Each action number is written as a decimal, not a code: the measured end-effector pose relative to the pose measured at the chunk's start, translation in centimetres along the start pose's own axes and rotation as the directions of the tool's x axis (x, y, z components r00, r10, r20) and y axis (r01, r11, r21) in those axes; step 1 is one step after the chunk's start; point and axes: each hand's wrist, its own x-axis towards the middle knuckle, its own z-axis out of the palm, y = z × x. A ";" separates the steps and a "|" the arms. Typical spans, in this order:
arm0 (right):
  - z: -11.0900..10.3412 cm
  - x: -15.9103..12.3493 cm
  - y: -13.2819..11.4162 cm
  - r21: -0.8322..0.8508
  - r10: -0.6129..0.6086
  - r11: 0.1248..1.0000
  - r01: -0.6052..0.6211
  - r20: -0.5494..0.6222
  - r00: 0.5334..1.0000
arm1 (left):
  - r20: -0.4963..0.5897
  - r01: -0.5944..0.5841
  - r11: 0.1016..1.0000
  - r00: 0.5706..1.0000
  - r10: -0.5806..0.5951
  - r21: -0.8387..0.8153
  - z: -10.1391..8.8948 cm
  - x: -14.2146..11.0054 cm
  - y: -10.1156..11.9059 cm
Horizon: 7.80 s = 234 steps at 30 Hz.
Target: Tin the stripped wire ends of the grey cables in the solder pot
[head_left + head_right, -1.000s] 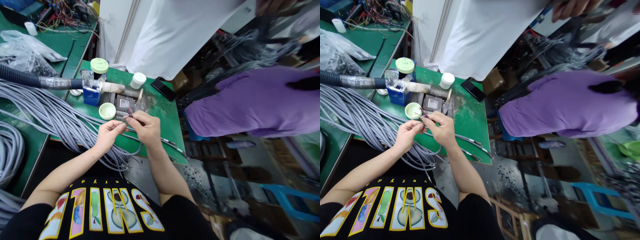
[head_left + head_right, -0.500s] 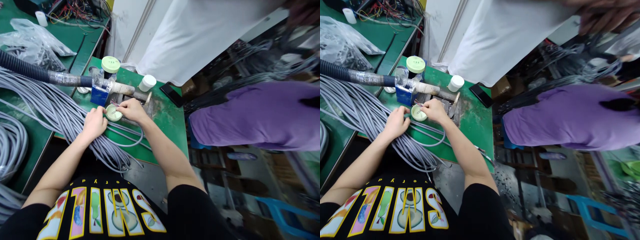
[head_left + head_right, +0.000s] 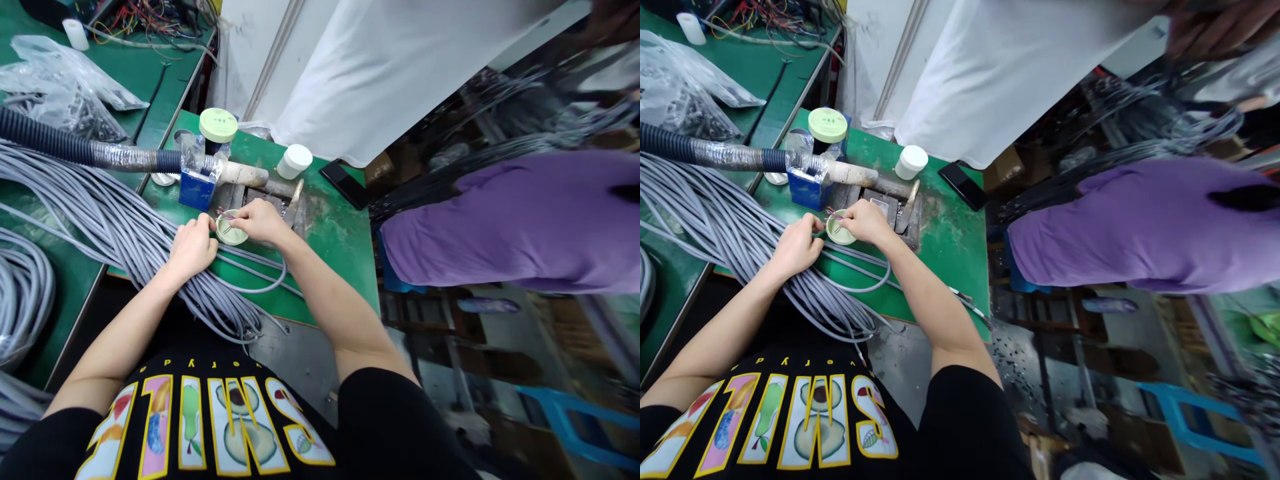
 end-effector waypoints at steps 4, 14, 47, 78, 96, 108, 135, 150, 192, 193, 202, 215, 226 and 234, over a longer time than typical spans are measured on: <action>0.0 -0.3 -0.1 -0.103 0.000 0.995 0.002 0.017 1.000 | -0.008 0.001 1.000 1.000 -0.001 -0.018 0.1 -0.2 0.1; -1.6 -1.4 1.3 -0.032 0.001 0.999 -0.004 -0.110 0.994 | -0.054 -0.010 0.996 0.999 0.005 -0.089 0.4 -0.3 -0.3; -1.2 2.5 9.4 0.006 0.385 0.920 -0.391 -0.186 0.904 | -0.139 -0.070 0.979 0.989 0.043 -0.192 1.0 0.0 -1.0; -1.3 2.3 9.3 0.070 0.368 0.930 -0.362 -0.216 0.904 | -0.101 -0.057 0.982 0.994 0.039 -0.180 0.9 0.1 -0.8; -2.3 -9.7 3.7 0.736 0.281 0.667 0.120 -0.397 0.874 | -0.311 -0.186 0.679 0.948 -0.065 -0.710 1.1 -0.7 0.7; -0.5 -12.5 0.2 0.781 0.234 0.573 0.247 -0.445 0.864 | -0.015 -0.022 -0.241 0.999 -0.029 -0.970 4.8 -2.7 8.4; -0.7 -15.4 1.7 0.802 0.053 0.513 0.307 -0.387 0.921 | 0.102 0.089 0.050 0.915 0.391 -0.995 2.7 -4.8 5.9; -0.3 -12.5 -0.5 0.877 0.289 0.192 0.441 -0.480 0.828 | 0.058 0.002 0.134 0.907 0.417 -0.991 1.6 -6.0 4.8; 0.6 -11.8 -3.3 0.449 -0.039 0.733 0.512 -0.723 0.690 | 0.226 0.298 -0.269 0.936 0.271 -0.916 3.0 -5.7 3.0; 0.8 -11.8 -3.2 0.430 -0.046 0.739 0.519 -0.736 0.675 | 0.224 0.301 -0.296 0.938 0.266 -0.906 2.9 -5.7 3.0; 1.6 -12.5 -1.4 0.089 -0.313 0.762 0.642 -0.817 0.484 | 0.208 0.303 -0.454 0.946 0.248 -0.838 2.2 -5.3 2.7; 2.9 -10.6 0.7 -0.110 -0.606 0.634 0.765 -0.685 0.405 | 0.203 0.236 -0.320 0.970 0.133 -0.918 2.5 -5.2 2.8; 2.0 -6.1 2.4 0.392 0.022 0.742 0.544 -0.825 0.564 | -0.279 -0.414 0.670 0.910 0.307 -0.616 2.6 -4.8 0.5; 3.6 -4.0 3.8 0.532 0.076 0.667 0.523 -0.746 0.662 | -0.230 -0.464 0.702 0.884 0.407 -0.541 3.9 -4.6 0.2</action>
